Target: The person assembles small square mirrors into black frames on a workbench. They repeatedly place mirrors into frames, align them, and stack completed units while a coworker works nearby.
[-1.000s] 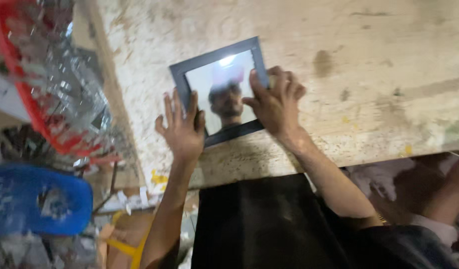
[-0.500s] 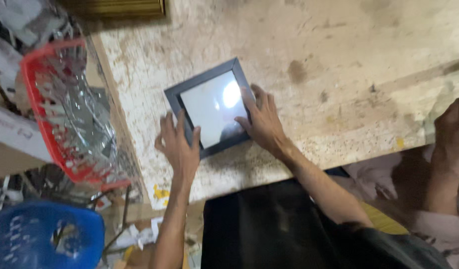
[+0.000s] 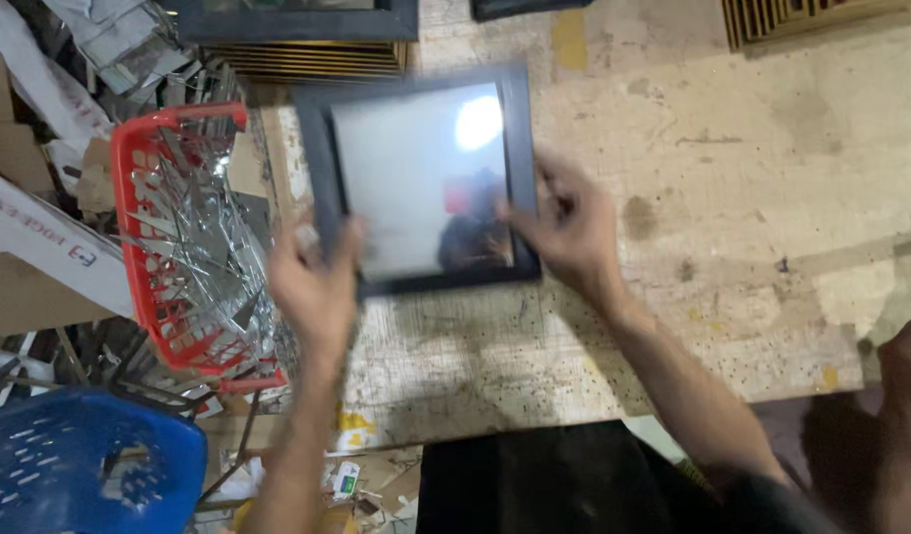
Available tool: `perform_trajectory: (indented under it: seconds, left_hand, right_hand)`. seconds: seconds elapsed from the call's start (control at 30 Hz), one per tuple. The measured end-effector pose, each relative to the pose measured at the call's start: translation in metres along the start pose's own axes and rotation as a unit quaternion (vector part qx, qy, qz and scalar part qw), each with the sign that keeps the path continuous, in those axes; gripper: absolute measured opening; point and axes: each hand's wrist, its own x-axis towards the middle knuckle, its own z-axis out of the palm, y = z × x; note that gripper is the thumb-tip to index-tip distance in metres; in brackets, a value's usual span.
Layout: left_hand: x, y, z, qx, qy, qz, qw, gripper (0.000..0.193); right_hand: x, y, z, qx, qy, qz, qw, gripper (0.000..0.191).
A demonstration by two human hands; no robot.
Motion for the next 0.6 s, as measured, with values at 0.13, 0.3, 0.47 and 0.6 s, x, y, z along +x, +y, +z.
perform_trajectory:
  seconds: [0.13,0.3,0.47,0.6]
  left_hand:
    - [0.151,0.05,-0.029,0.23,-0.014,0.249,0.94,0.026]
    - [0.274,0.07,-0.026,0.31,-0.006,0.464,0.83,0.03]
    - [0.294,0.084,-0.015,0.013,-0.12,-0.067,0.99,0.026]
    - [0.299,0.089,-0.012,-0.099,-0.183,-0.165,0.964,0.012]
  right_hand:
    - [0.141,-0.011,0.019,-0.107,0.094,-0.198,0.97,0.06]
    - [0.249,0.004,0.061,-0.101,0.148,-0.141,0.974,0.06]
    - [0.249,0.011,0.077,0.026,0.0,0.038,0.999,0.073]
    - [0.253,-0.002,0.098,0.209,-0.121,0.205,0.949,0.059]
